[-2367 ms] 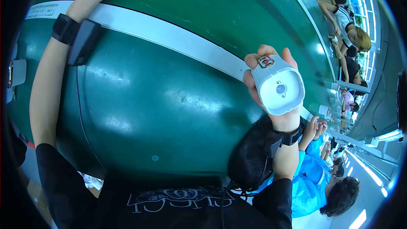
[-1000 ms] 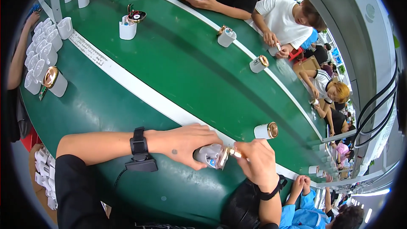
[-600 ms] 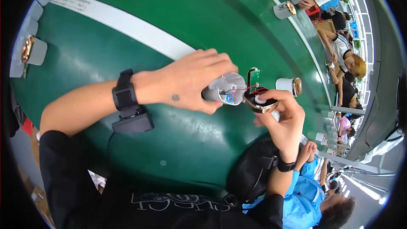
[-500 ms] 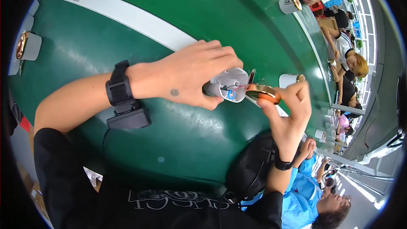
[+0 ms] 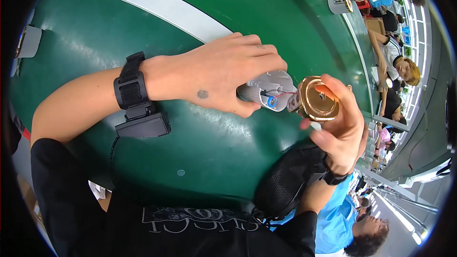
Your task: The person assembles a humidifier by hand, picking up a white base and a gold-topped motor assembly. They connect the internal wires, fit the motor assembly into the base, press the components together, and place the unit on the green conveyor belt.
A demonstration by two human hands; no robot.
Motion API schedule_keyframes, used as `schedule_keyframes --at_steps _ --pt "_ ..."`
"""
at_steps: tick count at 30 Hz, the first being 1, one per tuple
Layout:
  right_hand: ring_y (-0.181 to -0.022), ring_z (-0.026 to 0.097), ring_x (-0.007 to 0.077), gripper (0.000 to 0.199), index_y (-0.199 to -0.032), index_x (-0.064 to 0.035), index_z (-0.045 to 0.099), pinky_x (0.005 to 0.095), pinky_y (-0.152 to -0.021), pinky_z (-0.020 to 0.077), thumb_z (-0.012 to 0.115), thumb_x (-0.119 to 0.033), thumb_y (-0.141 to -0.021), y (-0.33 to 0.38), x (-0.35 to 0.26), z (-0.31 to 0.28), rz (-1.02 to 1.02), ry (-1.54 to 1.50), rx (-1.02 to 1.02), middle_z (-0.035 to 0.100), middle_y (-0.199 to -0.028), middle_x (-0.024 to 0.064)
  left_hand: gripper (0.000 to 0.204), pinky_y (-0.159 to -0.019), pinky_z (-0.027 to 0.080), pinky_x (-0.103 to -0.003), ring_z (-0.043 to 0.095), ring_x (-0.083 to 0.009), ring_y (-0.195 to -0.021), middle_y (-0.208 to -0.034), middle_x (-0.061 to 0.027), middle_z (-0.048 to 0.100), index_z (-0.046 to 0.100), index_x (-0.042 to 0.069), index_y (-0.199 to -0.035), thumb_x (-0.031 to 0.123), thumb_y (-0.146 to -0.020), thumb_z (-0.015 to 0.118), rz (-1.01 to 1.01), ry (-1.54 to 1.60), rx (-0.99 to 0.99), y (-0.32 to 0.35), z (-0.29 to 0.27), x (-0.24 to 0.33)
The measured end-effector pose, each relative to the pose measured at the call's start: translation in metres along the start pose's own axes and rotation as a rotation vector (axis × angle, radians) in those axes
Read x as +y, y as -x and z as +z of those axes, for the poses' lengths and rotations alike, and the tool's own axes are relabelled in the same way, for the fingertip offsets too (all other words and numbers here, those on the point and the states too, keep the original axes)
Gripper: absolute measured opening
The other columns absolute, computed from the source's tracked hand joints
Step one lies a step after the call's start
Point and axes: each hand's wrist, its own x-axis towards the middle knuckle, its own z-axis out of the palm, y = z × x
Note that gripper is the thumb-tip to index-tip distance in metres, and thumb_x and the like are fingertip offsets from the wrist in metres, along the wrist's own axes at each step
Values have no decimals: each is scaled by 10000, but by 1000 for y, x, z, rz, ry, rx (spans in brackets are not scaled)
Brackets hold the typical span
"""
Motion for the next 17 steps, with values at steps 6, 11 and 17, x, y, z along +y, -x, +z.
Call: schedule_keyframes --at_steps 6,11,17 --pt "-756 603 212 452 -1237 -3 587 331 -634 490 728 19 -808 4 -9 -15 -555 1313 62 664 -1020 163 671 -885 438 -408 546 -298 -1016 -1175 -79 604 565 46 -1268 208 -667 815 28 -2 2 -5 0 4" --pt "-835 648 174 353 -1224 20 555 313 -735 510 569 34 -872 9 -1 -2 -64 488 -189 665 -1123 115 686 -913 430 -426 548 -313 -1036 -1198 -99 615 572 49 -1259 199 -638 824 24 -30 -47 -2 -3 6" --pt "-955 694 253 452 -1351 -27 372 341 -825 556 545 -40 -934 4 -17 1 88 297 -341 623 -1270 158 683 -970 416 -433 555 -317 -1110 -1231 -117 619 567 73 -1281 202 -660 821 -18 1 -115 -1 -8 10"
